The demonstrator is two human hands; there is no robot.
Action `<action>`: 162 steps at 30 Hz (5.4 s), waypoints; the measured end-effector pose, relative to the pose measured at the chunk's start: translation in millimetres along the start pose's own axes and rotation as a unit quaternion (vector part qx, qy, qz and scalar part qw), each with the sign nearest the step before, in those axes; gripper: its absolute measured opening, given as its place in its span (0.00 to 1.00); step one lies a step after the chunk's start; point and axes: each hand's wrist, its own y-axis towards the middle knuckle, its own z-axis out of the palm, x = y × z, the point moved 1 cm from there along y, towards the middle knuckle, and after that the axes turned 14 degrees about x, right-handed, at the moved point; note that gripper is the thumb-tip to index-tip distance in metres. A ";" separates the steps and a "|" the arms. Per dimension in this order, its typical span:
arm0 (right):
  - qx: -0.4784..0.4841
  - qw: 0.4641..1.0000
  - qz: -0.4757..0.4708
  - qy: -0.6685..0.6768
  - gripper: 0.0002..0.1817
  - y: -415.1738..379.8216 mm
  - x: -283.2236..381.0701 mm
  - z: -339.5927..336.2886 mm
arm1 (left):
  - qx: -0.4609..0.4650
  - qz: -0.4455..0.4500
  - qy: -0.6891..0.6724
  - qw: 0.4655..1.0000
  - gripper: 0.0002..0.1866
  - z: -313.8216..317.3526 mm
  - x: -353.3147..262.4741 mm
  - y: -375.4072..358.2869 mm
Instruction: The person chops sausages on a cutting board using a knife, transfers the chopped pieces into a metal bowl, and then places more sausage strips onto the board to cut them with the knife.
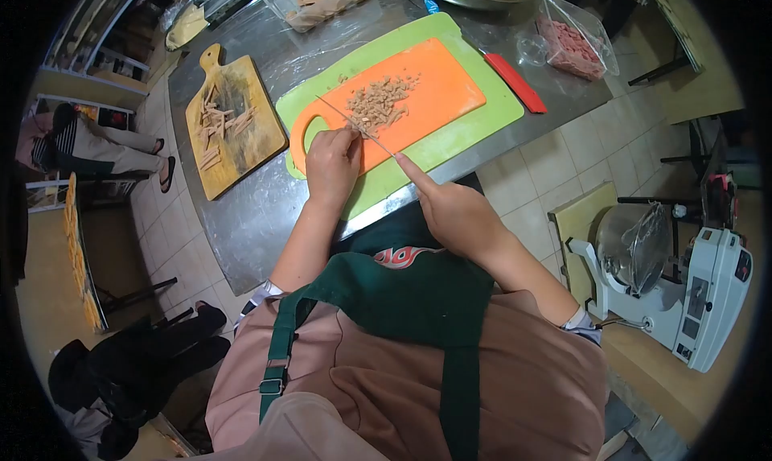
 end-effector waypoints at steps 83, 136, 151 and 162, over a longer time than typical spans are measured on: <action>0.099 0.991 0.062 0.057 0.29 16.1 7.4 -4.4 | 0.118 -0.160 -0.134 0.971 0.10 -22.4 11.3 -1.6; -0.086 0.967 0.237 -0.028 0.26 -1.3 -77.5 -38.1 | 0.163 -0.007 0.105 0.981 0.08 -4.9 -20.5 41.8; -0.162 0.962 0.187 -0.117 0.18 45.5 -82.4 -14.2 | 0.137 0.117 0.032 0.983 0.15 -10.7 -13.1 51.1; -0.192 0.933 0.158 -0.261 0.22 91.1 -84.1 -15.0 | 0.271 -0.060 -0.119 0.953 0.15 14.7 9.8 39.6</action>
